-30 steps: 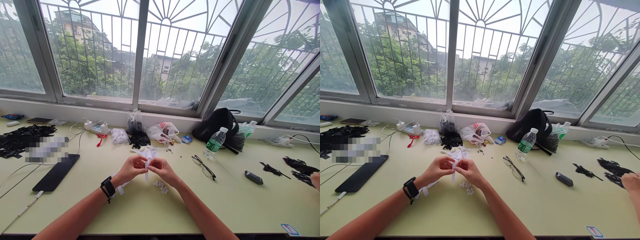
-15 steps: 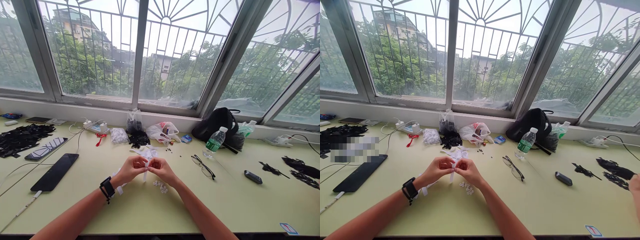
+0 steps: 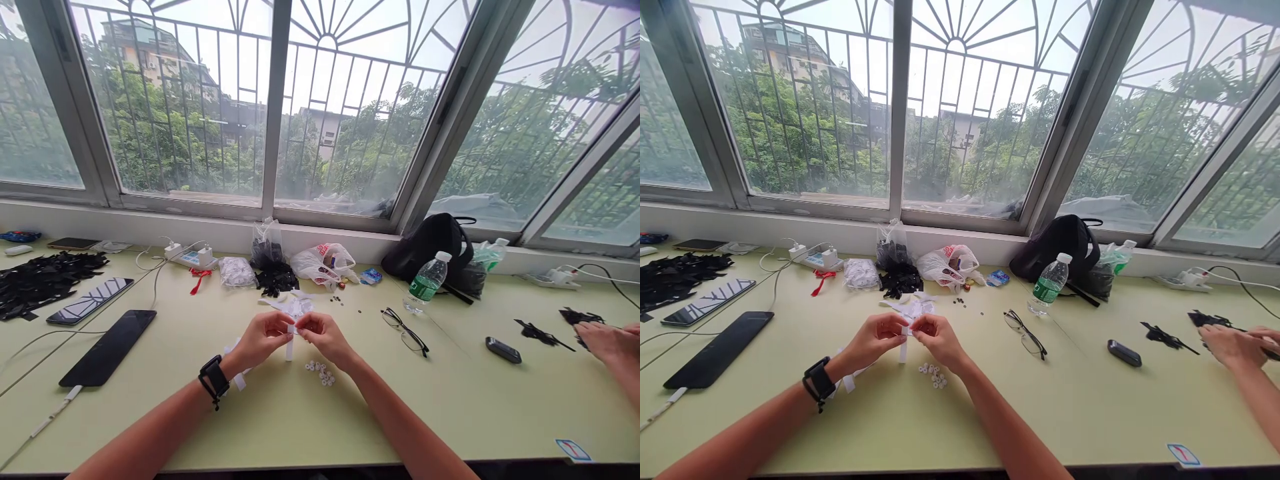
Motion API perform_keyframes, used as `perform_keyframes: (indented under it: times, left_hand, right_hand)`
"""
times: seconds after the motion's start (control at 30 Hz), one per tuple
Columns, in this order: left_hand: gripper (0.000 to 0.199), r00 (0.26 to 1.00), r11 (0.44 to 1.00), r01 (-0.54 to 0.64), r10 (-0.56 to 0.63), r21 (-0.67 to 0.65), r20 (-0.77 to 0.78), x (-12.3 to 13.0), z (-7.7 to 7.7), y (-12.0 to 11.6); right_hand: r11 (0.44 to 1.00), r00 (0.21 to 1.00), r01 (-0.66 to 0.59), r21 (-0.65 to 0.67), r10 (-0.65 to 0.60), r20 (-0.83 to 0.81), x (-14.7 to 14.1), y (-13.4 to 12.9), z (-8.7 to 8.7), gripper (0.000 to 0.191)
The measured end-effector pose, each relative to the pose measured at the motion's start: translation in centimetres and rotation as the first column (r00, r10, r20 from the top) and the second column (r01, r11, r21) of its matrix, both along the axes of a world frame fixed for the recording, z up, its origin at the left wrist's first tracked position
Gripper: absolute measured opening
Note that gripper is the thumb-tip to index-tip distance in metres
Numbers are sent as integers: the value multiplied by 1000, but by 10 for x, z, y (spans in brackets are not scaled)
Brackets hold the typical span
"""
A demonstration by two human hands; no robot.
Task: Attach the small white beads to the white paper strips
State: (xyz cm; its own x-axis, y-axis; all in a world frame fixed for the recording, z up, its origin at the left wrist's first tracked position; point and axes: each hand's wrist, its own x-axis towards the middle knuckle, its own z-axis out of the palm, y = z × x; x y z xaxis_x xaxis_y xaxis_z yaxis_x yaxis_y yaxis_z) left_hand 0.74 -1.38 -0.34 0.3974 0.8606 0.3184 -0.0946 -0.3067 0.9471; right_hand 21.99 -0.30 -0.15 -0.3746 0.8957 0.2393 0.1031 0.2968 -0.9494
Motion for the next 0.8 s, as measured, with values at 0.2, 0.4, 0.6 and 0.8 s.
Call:
perform_keyframes:
  times: [0.2, 0.4, 0.6, 0.8]
  left_hand:
    - [31, 1000, 1000, 0, 0, 17, -13, 0, 0, -1]
    - [31, 1000, 998, -20, 21, 56, -21, 2, -2, -2]
    - [28, 998, 997, -9, 13, 80, -55, 1, 0, -4]
    - [27, 996, 992, -53, 61, 115, -71, 2, 2, -5]
  right_hand:
    - [999, 1000, -17, -45, 17, -8, -1, -2, 1, 23]
    - [992, 992, -90, -84, 82, -96, -5, -5, 4, 26]
    - [985, 982, -137, -104, 121, -148, -6, -7, 5, 25]
    - [984, 974, -129, -124, 103, -201, -7, -7, 6, 29]
